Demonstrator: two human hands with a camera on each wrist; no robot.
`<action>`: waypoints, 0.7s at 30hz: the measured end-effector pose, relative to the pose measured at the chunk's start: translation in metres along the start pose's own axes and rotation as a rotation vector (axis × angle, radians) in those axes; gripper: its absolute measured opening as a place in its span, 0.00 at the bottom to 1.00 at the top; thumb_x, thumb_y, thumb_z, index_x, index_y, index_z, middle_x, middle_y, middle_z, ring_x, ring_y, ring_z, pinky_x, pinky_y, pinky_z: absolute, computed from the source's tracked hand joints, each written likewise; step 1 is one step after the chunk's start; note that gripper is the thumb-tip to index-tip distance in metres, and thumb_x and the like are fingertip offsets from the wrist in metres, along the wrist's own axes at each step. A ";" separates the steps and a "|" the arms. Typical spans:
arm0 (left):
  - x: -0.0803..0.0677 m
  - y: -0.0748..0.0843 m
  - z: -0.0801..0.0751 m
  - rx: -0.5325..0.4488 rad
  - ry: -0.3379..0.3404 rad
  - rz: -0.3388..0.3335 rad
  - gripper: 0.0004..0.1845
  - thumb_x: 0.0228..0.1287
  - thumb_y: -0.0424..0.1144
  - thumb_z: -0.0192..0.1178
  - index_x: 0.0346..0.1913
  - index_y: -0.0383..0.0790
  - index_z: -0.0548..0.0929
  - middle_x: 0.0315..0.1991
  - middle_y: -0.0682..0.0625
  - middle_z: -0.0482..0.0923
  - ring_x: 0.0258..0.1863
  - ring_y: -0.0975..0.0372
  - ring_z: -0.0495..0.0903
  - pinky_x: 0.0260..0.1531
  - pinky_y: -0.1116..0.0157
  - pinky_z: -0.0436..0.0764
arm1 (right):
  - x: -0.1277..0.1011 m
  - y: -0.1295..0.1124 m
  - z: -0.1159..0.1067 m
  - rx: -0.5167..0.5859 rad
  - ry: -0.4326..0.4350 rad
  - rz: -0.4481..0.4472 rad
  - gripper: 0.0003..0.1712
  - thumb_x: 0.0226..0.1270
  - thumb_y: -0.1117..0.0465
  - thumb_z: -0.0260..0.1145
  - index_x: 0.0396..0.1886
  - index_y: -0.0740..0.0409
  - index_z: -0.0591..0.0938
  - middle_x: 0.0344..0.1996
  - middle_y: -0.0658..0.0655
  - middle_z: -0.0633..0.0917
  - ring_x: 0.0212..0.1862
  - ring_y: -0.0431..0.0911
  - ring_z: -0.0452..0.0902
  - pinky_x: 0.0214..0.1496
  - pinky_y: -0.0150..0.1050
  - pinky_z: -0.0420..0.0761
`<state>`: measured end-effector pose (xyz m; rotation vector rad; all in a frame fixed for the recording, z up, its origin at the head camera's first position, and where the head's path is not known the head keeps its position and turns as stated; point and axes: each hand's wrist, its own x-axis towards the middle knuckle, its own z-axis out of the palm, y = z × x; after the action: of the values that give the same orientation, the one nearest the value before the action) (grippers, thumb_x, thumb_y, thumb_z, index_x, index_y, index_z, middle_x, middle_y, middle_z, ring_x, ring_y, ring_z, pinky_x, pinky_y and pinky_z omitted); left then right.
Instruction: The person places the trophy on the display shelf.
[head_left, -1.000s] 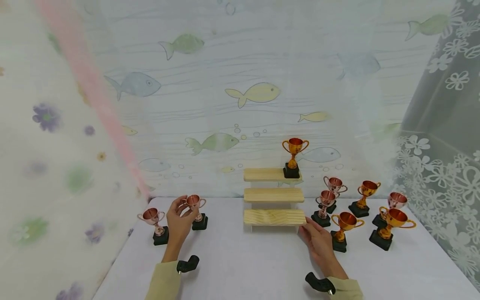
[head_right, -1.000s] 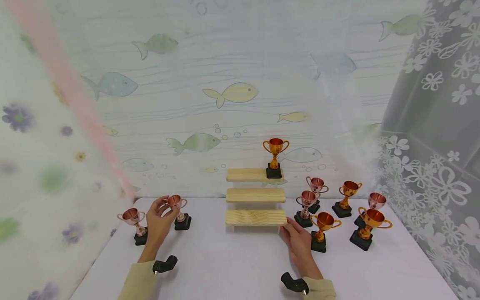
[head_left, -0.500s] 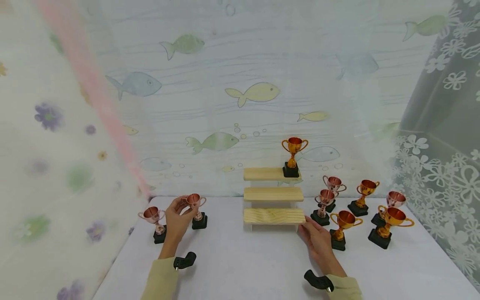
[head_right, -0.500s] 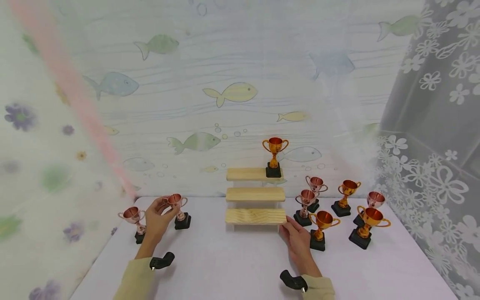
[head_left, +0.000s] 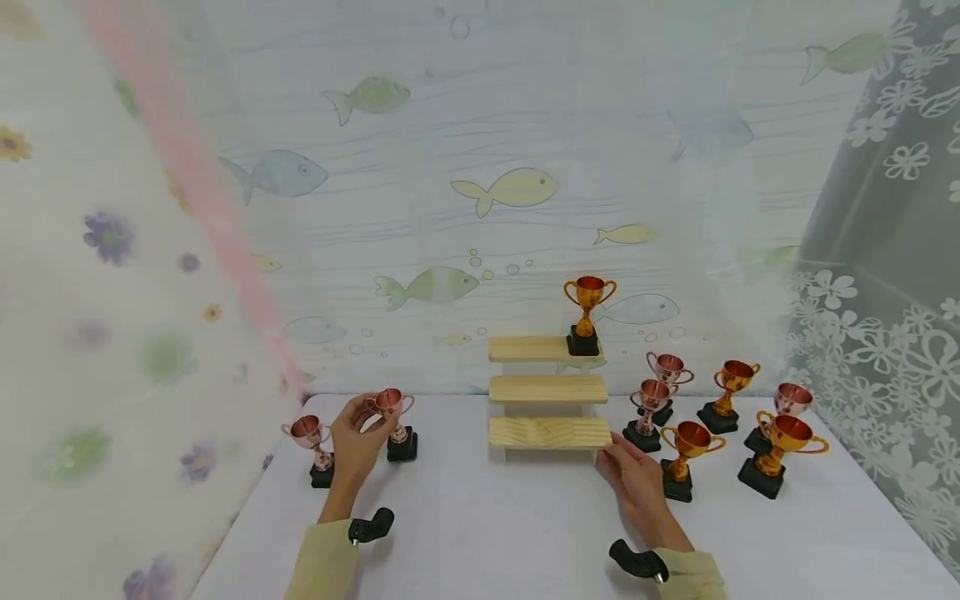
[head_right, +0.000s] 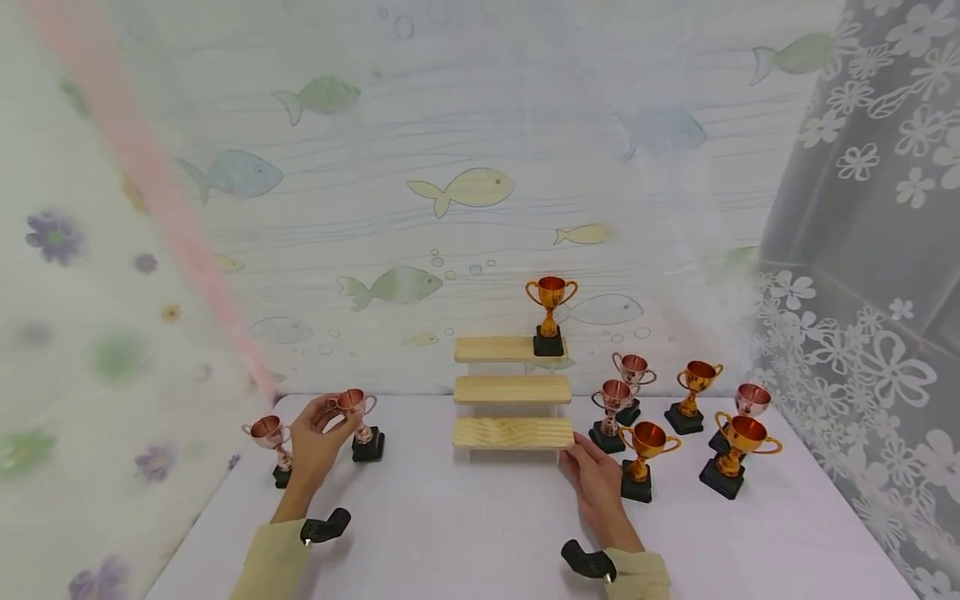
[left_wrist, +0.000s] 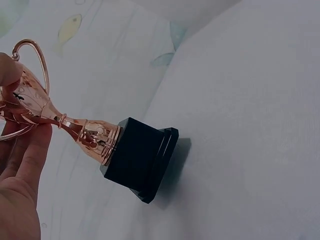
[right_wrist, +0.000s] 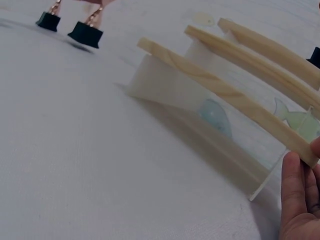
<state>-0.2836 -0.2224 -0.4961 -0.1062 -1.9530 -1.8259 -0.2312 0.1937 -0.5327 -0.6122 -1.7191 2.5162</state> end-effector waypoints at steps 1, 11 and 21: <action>0.000 0.001 0.000 -0.005 0.001 0.008 0.24 0.56 0.23 0.72 0.57 0.28 0.79 0.50 0.39 0.79 0.46 0.64 0.81 0.46 0.74 0.85 | 0.000 0.000 0.000 -0.002 0.001 0.001 0.31 0.80 0.63 0.55 0.78 0.64 0.62 0.74 0.66 0.66 0.43 0.28 0.82 0.57 0.27 0.81; -0.003 0.018 0.002 -0.012 0.010 0.068 0.25 0.54 0.20 0.72 0.56 0.28 0.80 0.47 0.42 0.79 0.44 0.65 0.82 0.46 0.72 0.85 | -0.001 -0.001 0.000 0.002 0.009 0.011 0.31 0.79 0.64 0.54 0.78 0.64 0.63 0.74 0.66 0.66 0.42 0.29 0.82 0.56 0.27 0.81; -0.006 0.043 0.010 -0.017 -0.018 0.140 0.23 0.53 0.22 0.73 0.54 0.29 0.82 0.44 0.45 0.79 0.42 0.64 0.82 0.43 0.72 0.86 | -0.002 -0.002 0.000 -0.001 0.001 0.014 0.31 0.79 0.64 0.54 0.78 0.63 0.62 0.74 0.65 0.66 0.42 0.29 0.82 0.56 0.26 0.81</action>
<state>-0.2656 -0.2062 -0.4586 -0.2594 -1.8925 -1.7565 -0.2299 0.1941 -0.5300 -0.6281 -1.7214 2.5239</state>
